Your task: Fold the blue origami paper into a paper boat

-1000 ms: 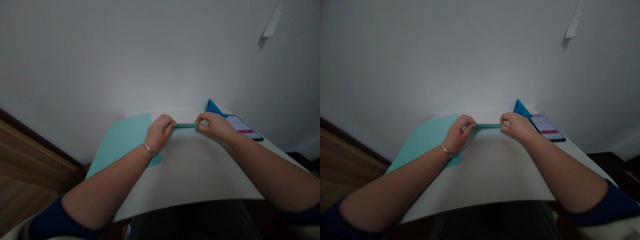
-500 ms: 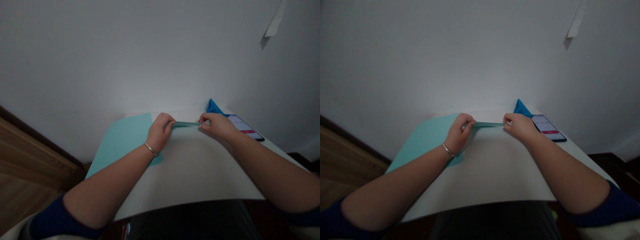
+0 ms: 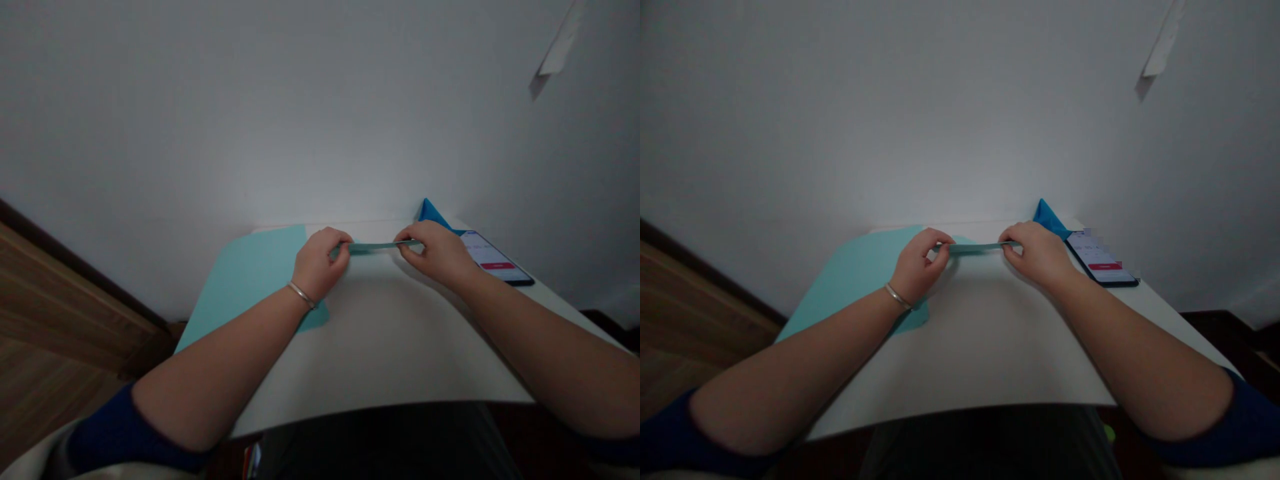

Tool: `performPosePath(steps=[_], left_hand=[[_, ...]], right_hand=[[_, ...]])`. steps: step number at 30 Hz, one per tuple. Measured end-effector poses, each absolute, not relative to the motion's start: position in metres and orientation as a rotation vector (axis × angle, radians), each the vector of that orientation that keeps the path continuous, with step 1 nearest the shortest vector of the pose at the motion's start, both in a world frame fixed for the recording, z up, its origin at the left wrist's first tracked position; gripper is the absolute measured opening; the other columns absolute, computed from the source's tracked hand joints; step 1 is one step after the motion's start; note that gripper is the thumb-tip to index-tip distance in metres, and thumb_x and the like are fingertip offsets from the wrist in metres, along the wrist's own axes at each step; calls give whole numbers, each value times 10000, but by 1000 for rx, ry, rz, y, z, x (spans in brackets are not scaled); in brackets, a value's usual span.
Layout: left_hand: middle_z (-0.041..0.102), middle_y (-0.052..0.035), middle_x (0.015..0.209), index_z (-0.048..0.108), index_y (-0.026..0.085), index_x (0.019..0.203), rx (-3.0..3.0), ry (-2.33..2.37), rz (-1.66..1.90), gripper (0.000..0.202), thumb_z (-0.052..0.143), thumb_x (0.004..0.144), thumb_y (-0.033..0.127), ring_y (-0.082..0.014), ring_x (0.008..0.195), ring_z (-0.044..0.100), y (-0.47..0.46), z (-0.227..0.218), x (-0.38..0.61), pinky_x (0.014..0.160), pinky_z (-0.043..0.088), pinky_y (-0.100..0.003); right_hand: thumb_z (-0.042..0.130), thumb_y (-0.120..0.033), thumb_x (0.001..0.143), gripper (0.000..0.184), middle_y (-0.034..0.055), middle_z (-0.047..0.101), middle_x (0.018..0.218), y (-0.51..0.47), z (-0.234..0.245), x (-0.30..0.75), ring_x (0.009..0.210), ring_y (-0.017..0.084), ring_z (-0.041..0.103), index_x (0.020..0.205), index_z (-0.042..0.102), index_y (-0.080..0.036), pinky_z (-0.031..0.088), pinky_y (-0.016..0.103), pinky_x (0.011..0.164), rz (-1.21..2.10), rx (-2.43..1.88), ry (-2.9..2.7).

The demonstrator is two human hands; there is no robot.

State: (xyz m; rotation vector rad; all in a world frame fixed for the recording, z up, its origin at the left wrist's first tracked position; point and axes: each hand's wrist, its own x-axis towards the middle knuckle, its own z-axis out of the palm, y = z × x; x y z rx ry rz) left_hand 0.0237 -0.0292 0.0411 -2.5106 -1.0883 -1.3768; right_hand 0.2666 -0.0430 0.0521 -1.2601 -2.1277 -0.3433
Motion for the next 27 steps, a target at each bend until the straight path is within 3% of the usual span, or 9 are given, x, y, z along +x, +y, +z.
performPosePath(steps=[9,14,27], left_hand=[[621,-38,749,599,184,756,-2443,-757,-777,81,530,795,198,-188,726,535,-41,50,32,697,400,-328],[611,-34,774,572,189,751,-2442,-702,-747,121,492,836,220,-178,724,514,-41,51,31,718,402,-325],[603,-41,763,579,201,767,-2515,-747,-647,69,512,784,207,-190,718,533,-46,54,36,673,388,-332]], right_hand=[[546,-221,844,125,38,693,854,-65,59,242,832,197,601,875,666,-206,436,302,702,-524,-947,-2285],[514,-305,902,192,29,707,883,-64,58,242,832,188,596,902,685,-218,423,305,712,-504,-846,-2343],[461,-304,917,267,26,730,874,-67,60,242,795,185,617,870,720,-261,410,309,663,-463,-929,-2479]])
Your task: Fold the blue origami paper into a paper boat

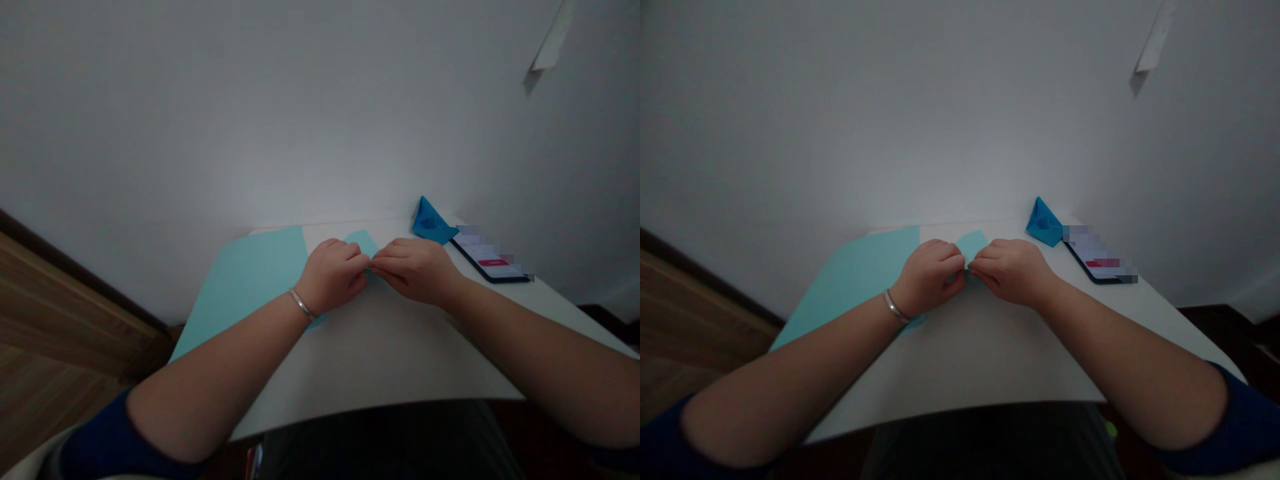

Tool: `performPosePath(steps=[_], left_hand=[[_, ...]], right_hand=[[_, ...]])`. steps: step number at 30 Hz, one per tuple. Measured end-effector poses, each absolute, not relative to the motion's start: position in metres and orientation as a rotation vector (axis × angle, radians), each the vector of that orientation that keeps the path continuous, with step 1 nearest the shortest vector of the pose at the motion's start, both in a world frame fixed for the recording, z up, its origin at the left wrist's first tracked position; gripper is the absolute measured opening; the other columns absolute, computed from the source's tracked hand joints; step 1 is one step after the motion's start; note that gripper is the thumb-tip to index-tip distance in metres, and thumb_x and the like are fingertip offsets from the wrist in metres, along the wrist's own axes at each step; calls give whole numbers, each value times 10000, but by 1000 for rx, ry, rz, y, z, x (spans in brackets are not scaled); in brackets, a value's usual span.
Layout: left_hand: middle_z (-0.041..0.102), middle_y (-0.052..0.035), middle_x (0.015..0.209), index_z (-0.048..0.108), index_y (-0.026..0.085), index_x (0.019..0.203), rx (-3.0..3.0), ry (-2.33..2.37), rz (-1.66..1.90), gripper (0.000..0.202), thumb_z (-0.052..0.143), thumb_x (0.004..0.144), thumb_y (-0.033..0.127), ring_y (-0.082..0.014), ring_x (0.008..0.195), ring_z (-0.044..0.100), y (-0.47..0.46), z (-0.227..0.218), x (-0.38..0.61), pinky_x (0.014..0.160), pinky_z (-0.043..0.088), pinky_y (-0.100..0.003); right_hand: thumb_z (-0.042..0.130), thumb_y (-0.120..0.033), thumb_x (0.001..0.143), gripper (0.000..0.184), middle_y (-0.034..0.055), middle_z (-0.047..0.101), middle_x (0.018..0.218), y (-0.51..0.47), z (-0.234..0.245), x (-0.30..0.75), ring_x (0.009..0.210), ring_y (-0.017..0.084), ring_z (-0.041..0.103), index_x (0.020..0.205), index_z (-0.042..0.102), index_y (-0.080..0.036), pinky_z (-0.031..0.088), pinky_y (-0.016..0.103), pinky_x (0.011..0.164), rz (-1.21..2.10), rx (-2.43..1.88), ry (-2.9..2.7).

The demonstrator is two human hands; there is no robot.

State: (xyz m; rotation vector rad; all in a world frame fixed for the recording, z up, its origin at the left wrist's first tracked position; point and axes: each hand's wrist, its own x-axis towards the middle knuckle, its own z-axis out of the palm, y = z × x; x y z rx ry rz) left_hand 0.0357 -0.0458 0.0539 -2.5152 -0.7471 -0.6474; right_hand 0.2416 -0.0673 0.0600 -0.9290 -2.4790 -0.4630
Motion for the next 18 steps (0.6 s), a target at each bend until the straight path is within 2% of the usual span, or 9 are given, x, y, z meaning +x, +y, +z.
performPosePath(steps=[8,18], left_hand=[[615,-57,790,611,185,809,-2483,-890,-372,79,553,757,199,-215,758,579,-35,61,15,747,424,-367],[638,-64,783,631,174,808,-2499,-953,-280,105,542,752,182,-208,763,614,-30,57,5,772,420,-364]], right_hand=[[488,-294,911,249,45,740,953,-63,66,255,878,196,662,924,725,-218,471,301,740,-381,-985,-2364],[477,-309,916,258,34,737,967,-59,69,263,895,187,664,931,719,-222,490,298,762,-358,-984,-2355]])
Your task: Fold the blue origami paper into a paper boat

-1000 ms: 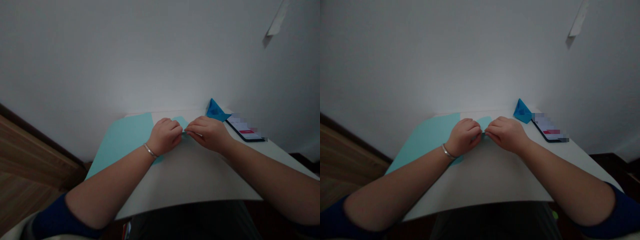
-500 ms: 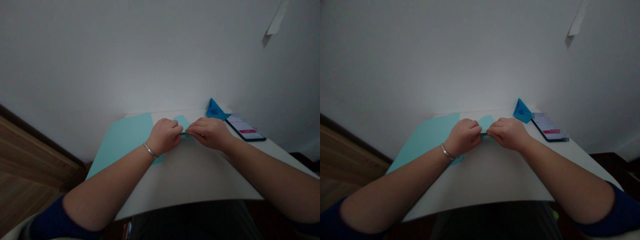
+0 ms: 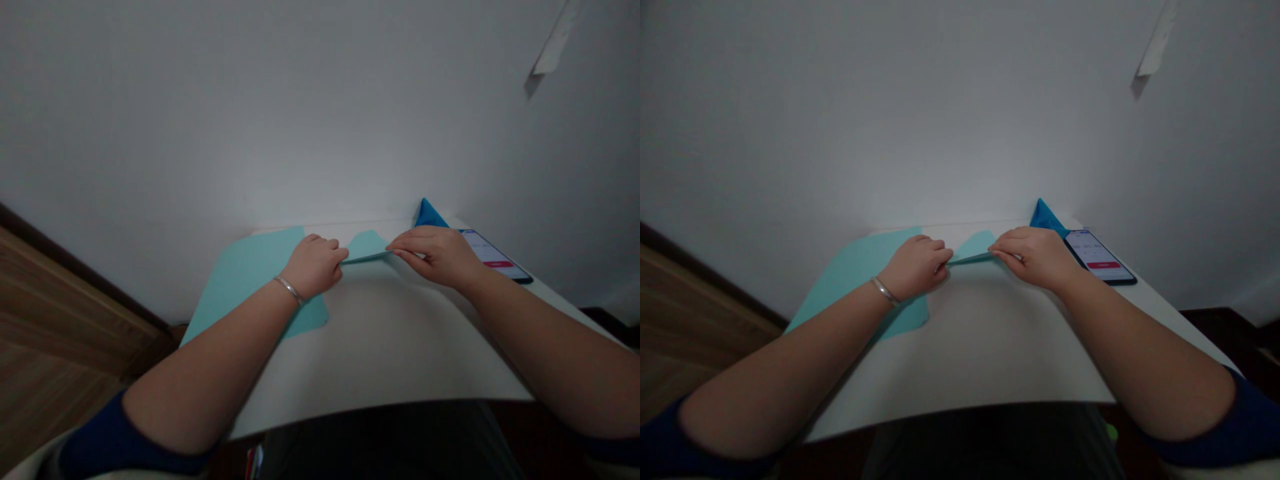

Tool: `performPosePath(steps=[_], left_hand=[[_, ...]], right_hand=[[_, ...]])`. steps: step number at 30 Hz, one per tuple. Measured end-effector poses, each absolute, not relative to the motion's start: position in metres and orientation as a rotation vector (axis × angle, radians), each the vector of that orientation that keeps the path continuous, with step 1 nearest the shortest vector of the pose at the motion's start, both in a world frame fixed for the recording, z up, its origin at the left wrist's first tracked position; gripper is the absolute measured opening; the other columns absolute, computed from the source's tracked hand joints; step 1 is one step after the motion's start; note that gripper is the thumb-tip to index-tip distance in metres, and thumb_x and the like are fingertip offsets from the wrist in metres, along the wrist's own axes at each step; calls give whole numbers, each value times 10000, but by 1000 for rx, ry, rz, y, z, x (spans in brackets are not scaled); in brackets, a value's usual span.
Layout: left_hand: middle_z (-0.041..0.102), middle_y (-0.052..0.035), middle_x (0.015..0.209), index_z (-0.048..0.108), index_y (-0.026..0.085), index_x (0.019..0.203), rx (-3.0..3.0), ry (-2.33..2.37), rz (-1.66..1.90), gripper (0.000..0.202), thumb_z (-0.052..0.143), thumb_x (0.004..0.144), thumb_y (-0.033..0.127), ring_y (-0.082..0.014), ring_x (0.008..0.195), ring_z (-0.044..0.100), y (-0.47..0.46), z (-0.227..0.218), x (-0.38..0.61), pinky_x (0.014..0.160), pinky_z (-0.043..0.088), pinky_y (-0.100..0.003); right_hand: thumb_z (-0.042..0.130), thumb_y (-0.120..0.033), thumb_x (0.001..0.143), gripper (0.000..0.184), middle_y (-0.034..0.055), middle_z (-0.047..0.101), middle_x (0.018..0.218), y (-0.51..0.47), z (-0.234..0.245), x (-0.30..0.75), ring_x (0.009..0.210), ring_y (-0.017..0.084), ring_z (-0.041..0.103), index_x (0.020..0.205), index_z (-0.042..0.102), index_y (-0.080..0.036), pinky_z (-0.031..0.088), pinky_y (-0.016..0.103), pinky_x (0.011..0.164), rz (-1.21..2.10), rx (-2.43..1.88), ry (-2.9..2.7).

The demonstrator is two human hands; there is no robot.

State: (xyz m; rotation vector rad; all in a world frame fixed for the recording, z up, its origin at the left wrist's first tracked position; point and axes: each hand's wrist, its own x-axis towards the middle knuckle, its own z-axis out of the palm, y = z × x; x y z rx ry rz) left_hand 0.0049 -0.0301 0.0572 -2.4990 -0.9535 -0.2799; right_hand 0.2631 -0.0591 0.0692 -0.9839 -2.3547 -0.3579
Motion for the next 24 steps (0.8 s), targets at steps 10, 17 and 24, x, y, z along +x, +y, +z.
performPosePath(steps=[10,17,24], left_hand=[[631,-86,816,625,157,861,-2375,-1188,-338,154,544,794,268,-225,743,615,-37,55,9,661,422,-345],[614,-44,907,624,219,936,-2550,-873,-422,128,504,897,237,-160,745,568,-39,54,20,613,402,-267],[607,-47,952,610,196,928,-2654,-1147,-556,156,470,869,155,-156,784,589,-35,51,14,671,459,-259]], right_hand=[[472,-323,909,273,42,743,913,-59,72,268,859,199,670,934,728,-231,490,324,763,-357,-1065,-2274],[503,-327,902,235,23,743,896,-64,62,250,823,181,672,918,719,-236,471,284,693,-347,-1015,-2380],[654,-285,746,418,62,683,1142,-53,54,254,1030,237,621,1160,637,-234,472,375,883,-70,-1060,-2533]])
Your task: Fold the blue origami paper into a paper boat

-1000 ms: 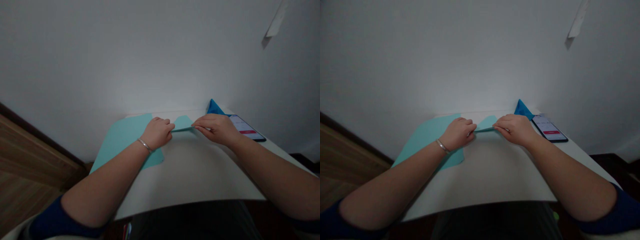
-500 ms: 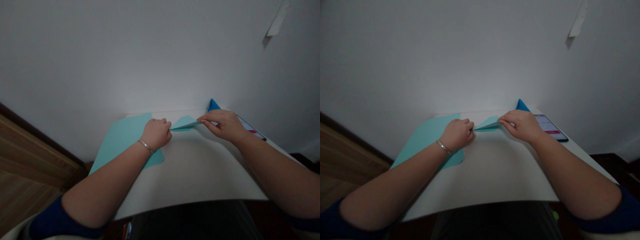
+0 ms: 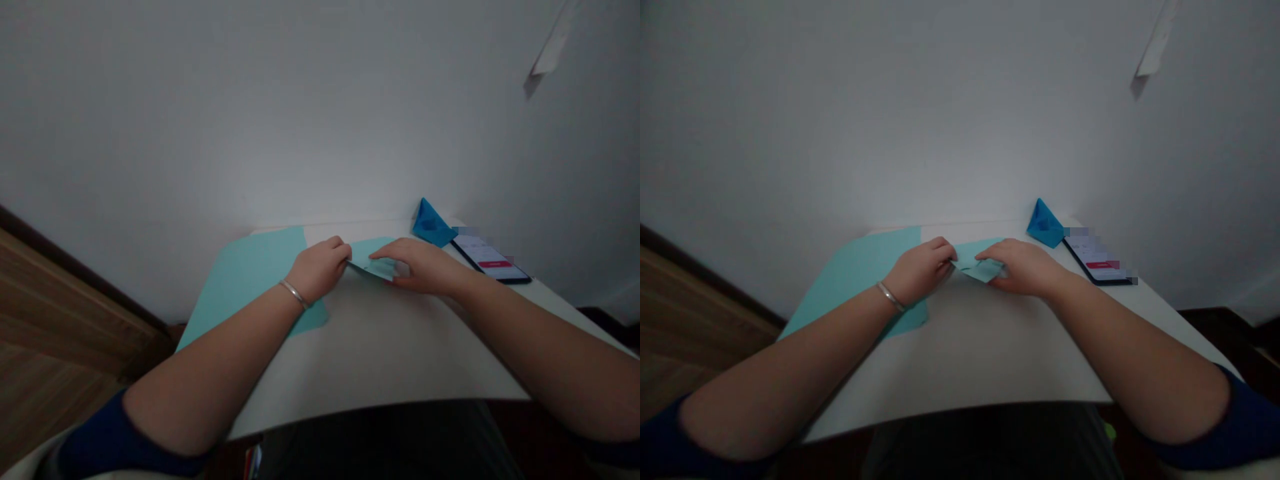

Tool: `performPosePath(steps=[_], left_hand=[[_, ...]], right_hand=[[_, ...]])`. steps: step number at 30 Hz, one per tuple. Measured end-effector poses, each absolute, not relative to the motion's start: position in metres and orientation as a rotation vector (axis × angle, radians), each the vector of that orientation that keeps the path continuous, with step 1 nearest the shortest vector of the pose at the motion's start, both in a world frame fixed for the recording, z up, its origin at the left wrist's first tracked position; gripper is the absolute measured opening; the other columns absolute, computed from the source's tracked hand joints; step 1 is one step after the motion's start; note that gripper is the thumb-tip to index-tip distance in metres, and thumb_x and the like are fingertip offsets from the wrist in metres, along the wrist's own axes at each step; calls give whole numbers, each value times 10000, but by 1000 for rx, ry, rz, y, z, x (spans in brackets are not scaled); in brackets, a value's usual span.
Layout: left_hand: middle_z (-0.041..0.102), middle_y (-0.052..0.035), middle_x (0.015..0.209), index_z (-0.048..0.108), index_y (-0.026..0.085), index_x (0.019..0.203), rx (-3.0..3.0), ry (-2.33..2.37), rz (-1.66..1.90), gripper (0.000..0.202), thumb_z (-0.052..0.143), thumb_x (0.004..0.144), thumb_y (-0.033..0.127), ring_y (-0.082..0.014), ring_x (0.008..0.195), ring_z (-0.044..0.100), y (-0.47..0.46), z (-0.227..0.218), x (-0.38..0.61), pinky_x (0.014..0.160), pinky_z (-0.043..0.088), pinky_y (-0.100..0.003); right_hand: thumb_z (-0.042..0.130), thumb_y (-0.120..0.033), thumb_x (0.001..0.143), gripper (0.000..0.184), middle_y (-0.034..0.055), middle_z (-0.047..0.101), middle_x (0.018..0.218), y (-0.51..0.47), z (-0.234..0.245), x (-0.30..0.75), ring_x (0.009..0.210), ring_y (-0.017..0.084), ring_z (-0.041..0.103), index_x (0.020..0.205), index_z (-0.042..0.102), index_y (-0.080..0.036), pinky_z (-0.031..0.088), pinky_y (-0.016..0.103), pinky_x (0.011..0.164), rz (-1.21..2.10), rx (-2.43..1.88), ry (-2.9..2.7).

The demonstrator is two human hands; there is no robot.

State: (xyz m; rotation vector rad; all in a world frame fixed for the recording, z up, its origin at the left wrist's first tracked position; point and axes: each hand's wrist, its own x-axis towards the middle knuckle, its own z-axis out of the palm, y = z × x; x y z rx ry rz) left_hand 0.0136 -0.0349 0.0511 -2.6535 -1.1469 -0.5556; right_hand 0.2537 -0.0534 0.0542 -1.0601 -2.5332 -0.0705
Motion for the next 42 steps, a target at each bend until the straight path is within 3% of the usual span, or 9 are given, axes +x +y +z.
performPosePath(steps=[2,8,14,18,21,23,27,30,42], left_hand=[[607,-50,938,602,186,908,-2709,-1198,-622,165,483,818,117,-162,791,593,-31,50,9,715,479,-277],[657,-49,930,589,177,902,-2945,-1187,-718,219,582,703,87,-186,873,625,-22,47,-2,810,497,-323],[669,-63,1101,634,187,977,-3058,-1100,-748,242,544,772,96,-182,1033,617,-19,48,-5,934,466,-345],[709,-38,969,665,183,914,-2961,-1362,-992,252,436,840,106,-166,931,648,-19,59,-2,868,497,-322],[719,-31,910,659,173,903,-3057,-1451,-1217,227,440,896,233,-154,876,659,-24,70,2,837,507,-295],[717,-36,944,668,174,905,-3184,-1426,-1091,240,483,892,326,-168,902,654,-29,75,5,836,504,-299],[663,-51,1162,650,208,1113,-3220,-1259,-477,389,621,813,454,-204,1072,599,-41,75,13,946,443,-323],[658,-66,1170,638,209,1149,-3102,-1120,-242,472,642,789,515,-225,1068,599,-45,68,19,945,434,-334],[695,-73,1050,692,183,1045,-3108,-935,-277,272,528,905,349,-192,983,621,-37,58,21,924,442,-329]], right_hand=[[652,-250,728,410,83,673,1149,-47,51,260,1037,238,614,1137,640,-213,467,384,900,-13,-1062,-2566],[608,-181,757,231,37,725,989,-45,54,264,917,206,655,950,715,-248,489,330,806,-3,-1040,-2629],[581,-219,820,199,-19,741,910,-61,67,251,811,174,674,924,730,-300,432,262,614,-205,-1073,-2703],[584,-229,820,171,-11,740,871,-65,69,249,770,171,659,871,737,-286,350,257,531,-301,-1207,-2656],[581,-233,820,163,-9,736,840,-65,69,250,735,159,640,842,735,-280,307,258,513,-341,-1240,-2657],[578,-238,820,158,-10,732,833,-65,70,249,725,155,633,836,732,-274,287,258,508,-354,-1264,-2676],[574,-245,821,160,-15,728,860,-65,71,248,751,147,635,853,729,-271,282,249,521,-312,-1293,-2698],[581,-246,812,156,-22,729,880,-65,70,249,769,145,638,857,727,-277,294,246,538,-261,-1282,-2714],[583,-254,800,165,-20,727,876,-59,64,254,790,157,645,881,723,-282,370,251,613,-64,-1159,-2785]])
